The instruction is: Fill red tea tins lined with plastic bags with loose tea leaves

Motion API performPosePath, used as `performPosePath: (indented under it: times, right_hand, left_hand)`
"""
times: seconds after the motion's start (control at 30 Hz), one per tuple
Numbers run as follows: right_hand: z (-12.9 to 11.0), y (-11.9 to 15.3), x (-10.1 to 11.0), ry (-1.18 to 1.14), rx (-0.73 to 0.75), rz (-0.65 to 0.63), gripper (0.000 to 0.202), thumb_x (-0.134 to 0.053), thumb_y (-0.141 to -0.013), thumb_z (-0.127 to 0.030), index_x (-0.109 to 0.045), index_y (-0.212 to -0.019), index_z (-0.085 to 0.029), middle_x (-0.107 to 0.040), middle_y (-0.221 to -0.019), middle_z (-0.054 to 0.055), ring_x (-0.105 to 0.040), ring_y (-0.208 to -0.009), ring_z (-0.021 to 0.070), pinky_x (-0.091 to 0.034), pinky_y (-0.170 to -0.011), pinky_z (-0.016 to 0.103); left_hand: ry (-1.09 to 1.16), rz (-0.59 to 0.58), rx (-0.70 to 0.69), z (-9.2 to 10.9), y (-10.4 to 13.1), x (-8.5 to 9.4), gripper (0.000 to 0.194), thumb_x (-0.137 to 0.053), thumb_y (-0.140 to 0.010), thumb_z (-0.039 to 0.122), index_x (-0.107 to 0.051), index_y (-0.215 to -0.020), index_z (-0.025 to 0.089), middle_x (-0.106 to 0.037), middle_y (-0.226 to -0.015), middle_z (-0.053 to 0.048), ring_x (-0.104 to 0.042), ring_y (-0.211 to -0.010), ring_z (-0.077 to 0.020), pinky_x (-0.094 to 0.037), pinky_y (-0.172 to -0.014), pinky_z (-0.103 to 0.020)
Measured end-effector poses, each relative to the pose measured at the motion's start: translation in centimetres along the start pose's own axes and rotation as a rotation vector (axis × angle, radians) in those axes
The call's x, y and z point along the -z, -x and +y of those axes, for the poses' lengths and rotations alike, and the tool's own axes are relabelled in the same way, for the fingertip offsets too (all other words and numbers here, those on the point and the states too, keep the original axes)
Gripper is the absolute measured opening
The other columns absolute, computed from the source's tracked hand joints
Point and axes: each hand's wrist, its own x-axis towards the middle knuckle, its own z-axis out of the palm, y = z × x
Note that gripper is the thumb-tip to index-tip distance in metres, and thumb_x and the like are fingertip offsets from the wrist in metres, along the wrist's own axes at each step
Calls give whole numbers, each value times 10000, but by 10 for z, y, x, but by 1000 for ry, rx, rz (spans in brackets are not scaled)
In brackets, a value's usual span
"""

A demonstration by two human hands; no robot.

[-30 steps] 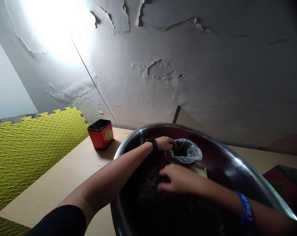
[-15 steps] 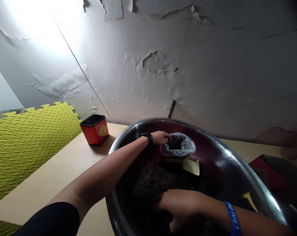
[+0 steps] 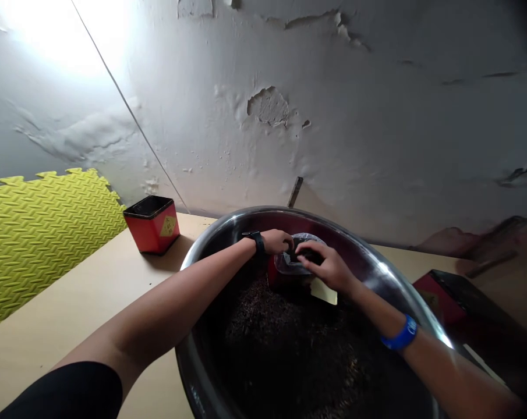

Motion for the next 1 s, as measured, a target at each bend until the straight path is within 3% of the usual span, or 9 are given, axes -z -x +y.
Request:
performPosePath:
  times: [0.07,0.2,0.37,0.43,0.57,0.67,0.73,0.83,1.0]
  right_hand:
    - [12,-2,7,149,24,93,230,-461,-779,-258,-559,-976,-192,-568,-991,59,-508,-944,179,-388,-856,337]
    - [27,-4,13,344,31,57,319,-471,-768,-263,-537,-1076,-216,-538,-1085,63,-474,-1017,200,-359,-903,372]
    - [3,-3,7,216,36,79,208,-416,-805,-260,-584,-900,-182,-597,-916,47,-535,-863,153,-409,-795,286]
    - [-11,0,-3,139,49,-126,217,-403,-817,-276,-593,-862,-180,-614,-855,33,-548,-790,134,-415,-733,256]
    - [-27,16,-28,106,72,-711,279,-449,-784,-381,-612,-865,-169,-626,-812,33,-554,-718,134,-406,-656,239]
    - [-25,29,-43,144,7,-1034,533,-576,-617,-531,-576,-1020,-181,-587,-1011,62,-554,-839,187,-414,-664,250]
    - [-23,36,-51,212,-5,-1158,759,-635,-476,-583,-515,-1128,-213,-475,-1199,74,-502,-984,254,-417,-709,279]
    - [-26,40,-61,334,20,-1260,932,-660,-358,-603,-475,-1178,-199,-413,-1248,104,-461,-1028,316,-417,-700,312]
    - [-29,47,-77,322,60,-1338,808,-684,-421,-473,-512,-1135,-138,-532,-1089,117,-554,-799,240,-371,-498,255]
  left_hand:
    - [-5,-10,-9,0,0,0,343,-387,-718,204,-601,-986,222,-632,-872,0,-548,-726,-118,-399,-648,-182]
    - [-4,2,0,-2,0,1,344,-384,-720,197,-605,-981,236,-634,-887,5,-551,-755,-122,-400,-666,-184]
    - [4,-19,-14,-1,3,4,344,-379,-724,189,-616,-967,234,-634,-873,16,-549,-723,-106,-401,-665,-174]
    - [10,-12,11,0,3,4,351,-371,-723,178,-619,-963,241,-633,-870,25,-548,-713,-100,-402,-662,-170]
    - [11,16,35,0,0,0,349,-376,-713,162,-630,-941,238,-633,-830,25,-545,-692,-98,-402,-646,-166]
    - [29,41,63,1,-2,-4,346,-380,-699,137,-634,-916,228,-632,-809,17,-547,-680,-99,-402,-622,-164]
    - [42,60,85,2,-3,-6,339,-383,-690,119,-635,-893,218,-631,-804,12,-551,-674,-99,-400,-597,-160]
    - [55,77,104,5,-2,-8,332,-376,-688,109,-635,-867,216,-628,-779,9,-553,-644,-99,-397,-565,-163]
    - [41,60,109,7,-6,-11,326,-382,-683,92,-645,-840,203,-632,-780,4,-550,-626,-97,-404,-572,-165]
